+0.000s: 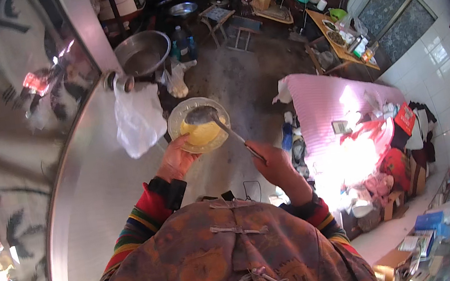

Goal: The person scoops a yellow mixture from a bowl into a pot on the stove using a ladle, then stirs the contents with chopsticks. They place the bowl down, pick up chopsticks, and later handle a small packet before the clip ends.

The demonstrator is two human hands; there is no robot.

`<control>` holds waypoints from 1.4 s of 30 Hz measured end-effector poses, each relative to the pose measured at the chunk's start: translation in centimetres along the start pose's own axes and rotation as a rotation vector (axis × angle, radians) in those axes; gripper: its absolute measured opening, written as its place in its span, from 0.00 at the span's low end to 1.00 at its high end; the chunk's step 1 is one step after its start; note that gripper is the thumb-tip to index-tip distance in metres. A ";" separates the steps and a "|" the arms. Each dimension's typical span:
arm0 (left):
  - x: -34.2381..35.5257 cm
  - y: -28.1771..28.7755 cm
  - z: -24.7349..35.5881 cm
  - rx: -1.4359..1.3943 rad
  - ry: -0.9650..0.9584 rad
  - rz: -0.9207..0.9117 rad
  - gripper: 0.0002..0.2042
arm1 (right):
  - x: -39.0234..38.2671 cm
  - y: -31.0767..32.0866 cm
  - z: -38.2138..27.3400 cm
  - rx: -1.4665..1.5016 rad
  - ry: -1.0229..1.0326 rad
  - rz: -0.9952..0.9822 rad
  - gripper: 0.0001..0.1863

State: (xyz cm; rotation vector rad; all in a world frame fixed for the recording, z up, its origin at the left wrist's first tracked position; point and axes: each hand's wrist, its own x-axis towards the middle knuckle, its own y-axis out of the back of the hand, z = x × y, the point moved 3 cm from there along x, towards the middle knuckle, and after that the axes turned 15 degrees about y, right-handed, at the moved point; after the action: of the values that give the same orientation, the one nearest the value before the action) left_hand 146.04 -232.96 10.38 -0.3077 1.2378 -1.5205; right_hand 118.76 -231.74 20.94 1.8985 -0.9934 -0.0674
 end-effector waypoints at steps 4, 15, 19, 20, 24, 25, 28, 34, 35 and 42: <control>7.9 -0.4 4.6 0.015 0.042 0.013 0.20 | 5.0 0.9 5.4 -0.116 -0.132 -0.173 0.24; 27.9 -5.9 14.5 -0.058 0.078 0.017 0.23 | 19.9 10.7 27.5 0.252 -0.067 0.006 0.24; 33.2 -8.4 19.9 -0.129 -0.003 -0.034 0.23 | 26.3 13.5 35.5 0.692 -0.252 0.030 0.22; 34.4 -8.5 21.1 -0.146 -0.019 -0.019 0.23 | 28.1 13.9 37.4 0.685 -0.263 0.024 0.22; 40.3 -8.5 27.6 -0.108 -0.107 -0.018 0.23 | 35.4 14.5 45.8 0.749 -0.349 0.057 0.23; 42.0 -8.1 29.5 -0.124 -0.116 -0.001 0.22 | 37.1 14.6 48.1 0.762 -0.355 0.080 0.23; 46.8 -7.9 35.2 -0.093 -0.178 0.002 0.22 | 40.8 15.5 54.0 0.735 -0.452 0.116 0.23; 56.0 -7.6 45.8 -0.144 -0.200 0.009 0.23 | 44.0 17.0 63.5 0.670 -0.730 0.216 0.21; 57.6 -7.3 47.6 -0.144 -0.189 0.089 0.24 | 44.4 17.0 64.9 0.659 -0.776 0.238 0.21; 69.1 -7.3 57.4 -0.268 -0.278 0.099 0.20 | 50.0 18.3 76.6 0.609 -0.924 0.243 0.21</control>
State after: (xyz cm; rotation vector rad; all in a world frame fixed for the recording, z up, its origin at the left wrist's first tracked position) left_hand 158.82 -322.13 12.53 -0.6042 1.2136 -1.1817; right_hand 107.93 -323.87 10.84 2.3031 -2.0370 -0.5990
